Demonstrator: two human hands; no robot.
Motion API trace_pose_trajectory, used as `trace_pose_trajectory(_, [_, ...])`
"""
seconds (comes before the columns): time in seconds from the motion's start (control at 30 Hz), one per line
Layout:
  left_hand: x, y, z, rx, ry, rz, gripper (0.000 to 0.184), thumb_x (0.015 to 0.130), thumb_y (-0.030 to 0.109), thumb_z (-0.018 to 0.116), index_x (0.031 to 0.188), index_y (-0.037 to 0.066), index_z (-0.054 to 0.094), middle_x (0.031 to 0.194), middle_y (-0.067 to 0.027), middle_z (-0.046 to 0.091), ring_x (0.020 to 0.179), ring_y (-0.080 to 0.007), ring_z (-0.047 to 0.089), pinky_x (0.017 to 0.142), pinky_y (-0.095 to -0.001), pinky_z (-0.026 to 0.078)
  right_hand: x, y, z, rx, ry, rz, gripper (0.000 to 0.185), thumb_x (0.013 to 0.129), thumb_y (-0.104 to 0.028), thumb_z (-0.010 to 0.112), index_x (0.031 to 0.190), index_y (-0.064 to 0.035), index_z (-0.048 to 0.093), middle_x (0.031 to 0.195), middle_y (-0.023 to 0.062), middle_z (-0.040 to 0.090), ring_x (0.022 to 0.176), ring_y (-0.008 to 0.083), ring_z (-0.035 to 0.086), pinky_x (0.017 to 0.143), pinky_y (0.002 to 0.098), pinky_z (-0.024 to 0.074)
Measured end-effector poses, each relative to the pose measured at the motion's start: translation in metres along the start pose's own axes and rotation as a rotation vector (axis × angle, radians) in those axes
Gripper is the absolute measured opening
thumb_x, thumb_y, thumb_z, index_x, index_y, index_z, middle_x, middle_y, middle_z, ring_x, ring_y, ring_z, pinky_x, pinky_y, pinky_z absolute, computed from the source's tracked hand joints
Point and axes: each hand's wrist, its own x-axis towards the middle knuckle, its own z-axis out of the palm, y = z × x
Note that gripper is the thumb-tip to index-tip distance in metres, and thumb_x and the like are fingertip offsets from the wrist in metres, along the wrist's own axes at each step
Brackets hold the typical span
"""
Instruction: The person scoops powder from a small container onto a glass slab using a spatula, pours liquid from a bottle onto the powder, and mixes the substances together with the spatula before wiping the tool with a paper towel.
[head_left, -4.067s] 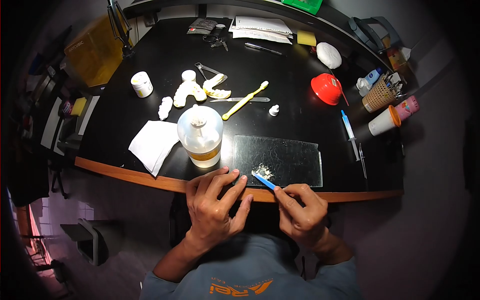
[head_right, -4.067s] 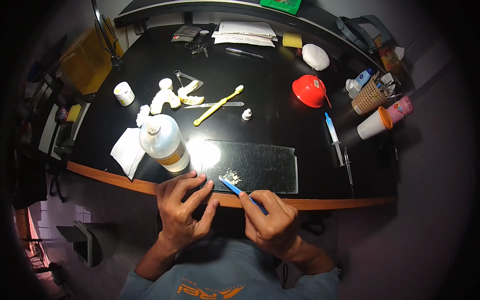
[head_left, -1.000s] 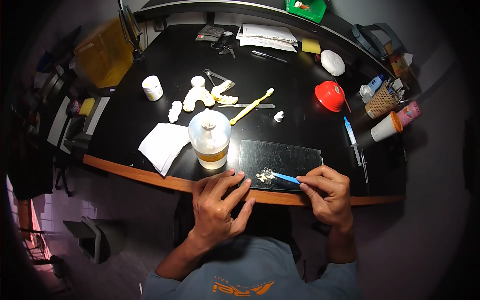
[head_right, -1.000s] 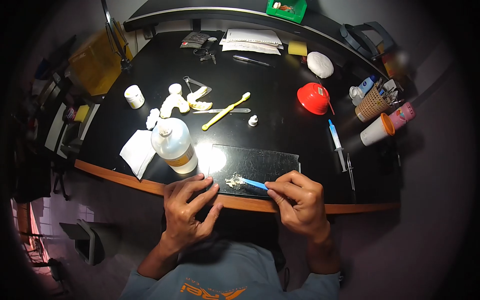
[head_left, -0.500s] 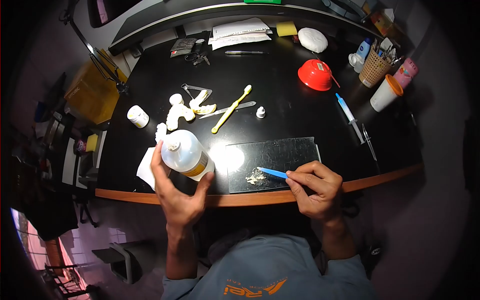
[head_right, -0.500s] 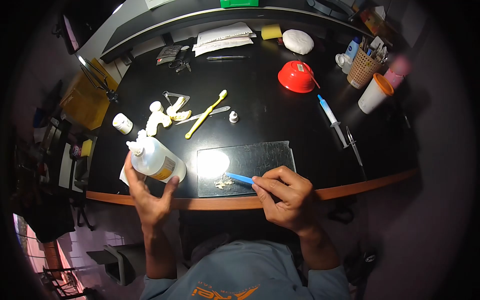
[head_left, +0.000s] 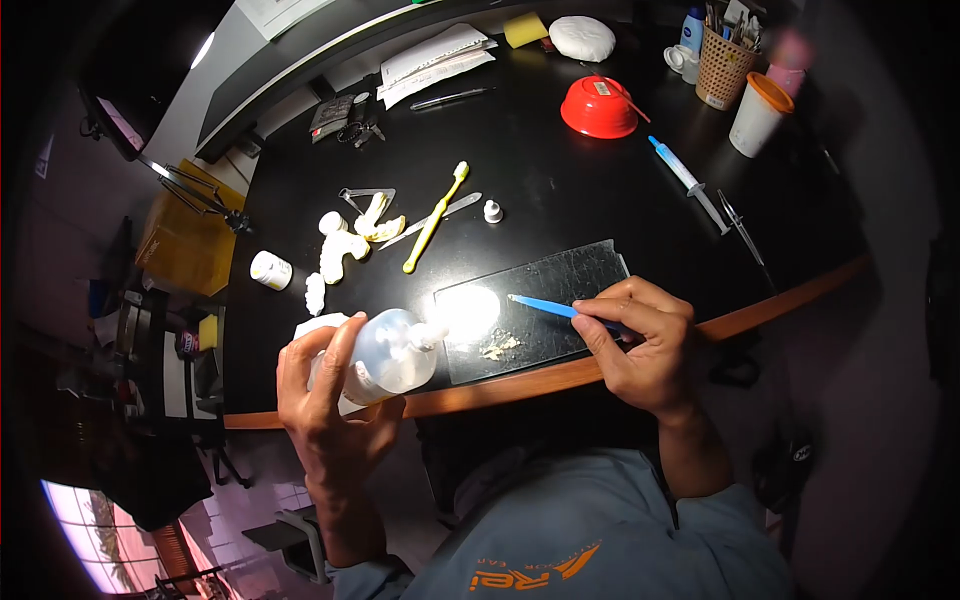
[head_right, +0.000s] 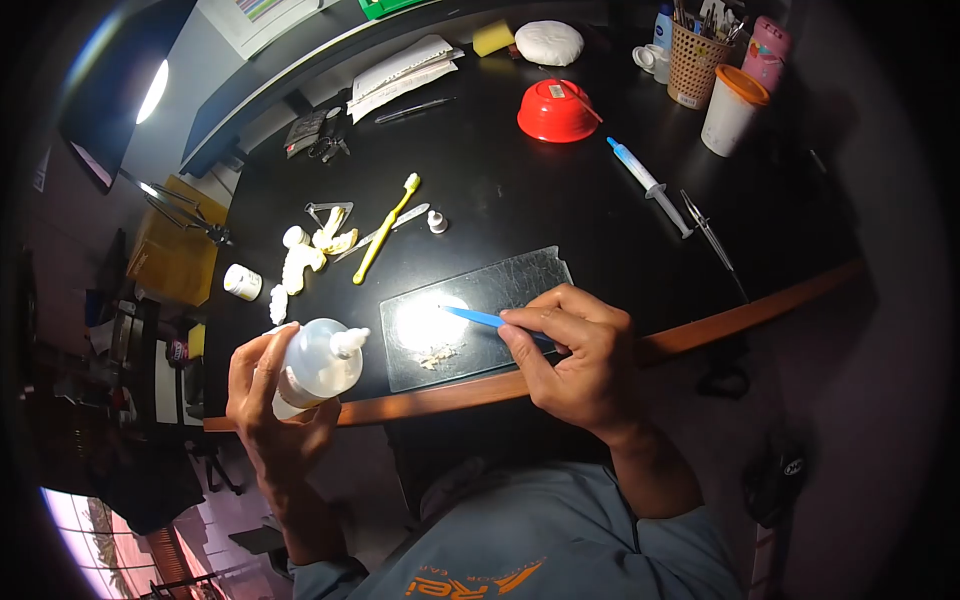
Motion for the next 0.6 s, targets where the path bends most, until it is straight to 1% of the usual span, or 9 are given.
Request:
trace_pose_trajectory(0.03, [0.001,0.002,-0.001,0.036,-0.019,-0.011,0.081,0.057,0.009,0.091,0.137,0.014,0.079,0.119,-0.0121,0.07,0.11,-0.035,0.069,0.096,-0.0487,0.055,0.0,0.0,0.0,0.001,0.005,-0.001,0.012,0.091,-0.002,0.088,0.103,-0.001,0.087,0.087,0.0065,0.078,0.061,0.0085,0.061,0.051,0.0261,0.0415])
trace_pose_trajectory(0.13, [0.009,0.005,-0.006,0.196,-0.127,0.035,0.079,0.058,0.004,0.088,0.136,0.015,0.078,0.123,-0.0138,0.071,0.116,-0.0358,0.069,0.101,-0.0505,0.057,0.0,0.001,-0.001,0.005,0.022,-0.004,0.012,0.091,-0.002,0.088,0.103,-0.0011,0.087,0.087,0.0063,0.078,0.061,0.0082,0.061,0.051,0.0257,0.041])
trace_pose_trajectory(0.17, [0.012,0.007,-0.005,0.207,-0.144,0.026,0.078,0.058,0.005,0.087,0.134,0.018,0.079,0.121,-0.0115,0.07,0.115,-0.0346,0.068,0.101,-0.05,0.054,-0.001,0.001,-0.001,0.008,0.031,-0.004,0.012,0.091,-0.002,0.088,0.103,-0.0012,0.087,0.087,0.0064,0.078,0.061,0.0082,0.061,0.051,0.0256,0.0411])
trace_pose_trajectory(0.27, [0.02,0.008,-0.003,0.268,-0.199,0.108,0.074,0.06,0.007,0.086,0.132,0.019,0.08,0.12,-0.0103,0.07,0.113,-0.0332,0.068,0.1,-0.0486,0.053,-0.002,0.001,-0.001,0.014,0.046,-0.002,0.013,0.091,-0.003,0.088,0.104,-0.0013,0.087,0.087,0.0065,0.078,0.062,0.0083,0.062,0.051,0.0254,0.0415])
trace_pose_trajectory(0.3, [0.021,0.008,-0.001,0.283,-0.202,0.139,0.072,0.061,0.009,0.085,0.132,0.02,0.08,0.12,-0.0092,0.07,0.113,-0.0319,0.068,0.101,-0.0485,0.052,-0.002,0.002,-0.001,0.017,0.05,-0.002,0.013,0.091,-0.003,0.089,0.104,-0.0014,0.087,0.087,0.0065,0.078,0.062,0.0083,0.062,0.051,0.0253,0.0416])
trace_pose_trajectory(0.43, [0.026,0.012,0.003,0.296,-0.249,0.18,0.07,0.062,0.009,0.084,0.132,0.021,0.081,0.12,-0.0084,0.07,0.114,-0.0312,0.068,0.105,-0.05,0.05,-0.001,0.001,-0.002,0.021,0.051,-0.009,0.013,0.091,-0.003,0.089,0.104,-0.0013,0.086,0.088,0.0065,0.078,0.061,0.0085,0.063,0.051,0.0254,0.0418])
trace_pose_trajectory(0.6, [0.029,0.012,0.007,0.309,-0.231,0.222,0.071,0.062,0.007,0.083,0.132,0.022,0.081,0.12,-0.0072,0.07,0.114,-0.0298,0.069,0.105,-0.0501,0.05,-0.002,0.002,-0.002,0.036,0.049,-0.018,0.014,0.09,-0.002,0.09,0.104,-0.0014,0.086,0.087,0.0063,0.078,0.06,0.0081,0.062,0.05,0.0257,0.0414])
